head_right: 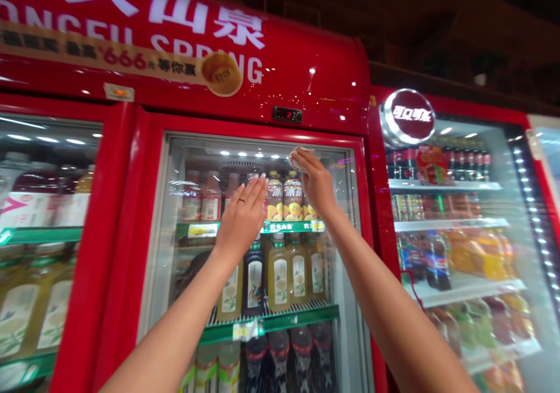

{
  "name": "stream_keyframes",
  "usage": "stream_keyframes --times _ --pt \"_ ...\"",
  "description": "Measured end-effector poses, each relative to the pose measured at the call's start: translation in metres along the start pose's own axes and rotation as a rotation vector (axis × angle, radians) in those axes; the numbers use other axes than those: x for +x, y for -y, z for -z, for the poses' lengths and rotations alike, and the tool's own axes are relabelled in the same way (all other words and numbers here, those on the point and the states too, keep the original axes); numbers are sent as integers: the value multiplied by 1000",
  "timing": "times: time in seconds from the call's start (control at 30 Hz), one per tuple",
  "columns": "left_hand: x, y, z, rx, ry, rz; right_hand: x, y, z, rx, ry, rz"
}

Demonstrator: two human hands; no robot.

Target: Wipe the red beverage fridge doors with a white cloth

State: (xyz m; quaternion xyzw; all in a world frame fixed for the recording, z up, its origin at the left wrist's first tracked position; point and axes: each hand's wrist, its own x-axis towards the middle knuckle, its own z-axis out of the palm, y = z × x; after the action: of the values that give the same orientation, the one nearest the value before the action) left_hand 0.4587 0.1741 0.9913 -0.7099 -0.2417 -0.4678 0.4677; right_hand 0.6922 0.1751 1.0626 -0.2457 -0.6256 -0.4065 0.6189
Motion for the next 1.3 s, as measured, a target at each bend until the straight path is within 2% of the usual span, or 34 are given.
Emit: stream_keyframes --times 0.1,0.2,0.3,0.4,0.47,0.57,0.67,0.73,0.9,1.03,1.17,1.3 --pt "0 0 1 -13 -2 1 -14 -3 15 12 72 39" --pt "-1 0 0 -17 3 -5 -17 -14 22 -8 36 10" --pt "-1 1 -1 -25 4 -5 -3 -20 13 -36 -58 -61" --pt "-2 1 -1 -20 3 -12 10 -13 -2 -44 -114 -92" --pt "-2 1 0 -8 9 -18 9 -2 -6 -37 -91 -69" --pt "-2 1 1 6 15 -20 -6 9 0 -23 6 -8" --pt "-2 1 2 -17 21 -21 -19 6 12 -28 61 -6" --pt "-2 3 3 -40 32 -26 -17 -1 16 -42 20 -46" --pt "3 19 18 -88 38 -99 12 -3 -5 -50 -122 -103" --pt "3 40 32 -71 -57 -101 25 19 -23 -80 -60 -22" --pt "-5 55 33 -4 -80 -54 15 31 -20 -93 -1 57" --pt "-12 58 28 35 -70 -82 5 21 -11 -86 -7 64"
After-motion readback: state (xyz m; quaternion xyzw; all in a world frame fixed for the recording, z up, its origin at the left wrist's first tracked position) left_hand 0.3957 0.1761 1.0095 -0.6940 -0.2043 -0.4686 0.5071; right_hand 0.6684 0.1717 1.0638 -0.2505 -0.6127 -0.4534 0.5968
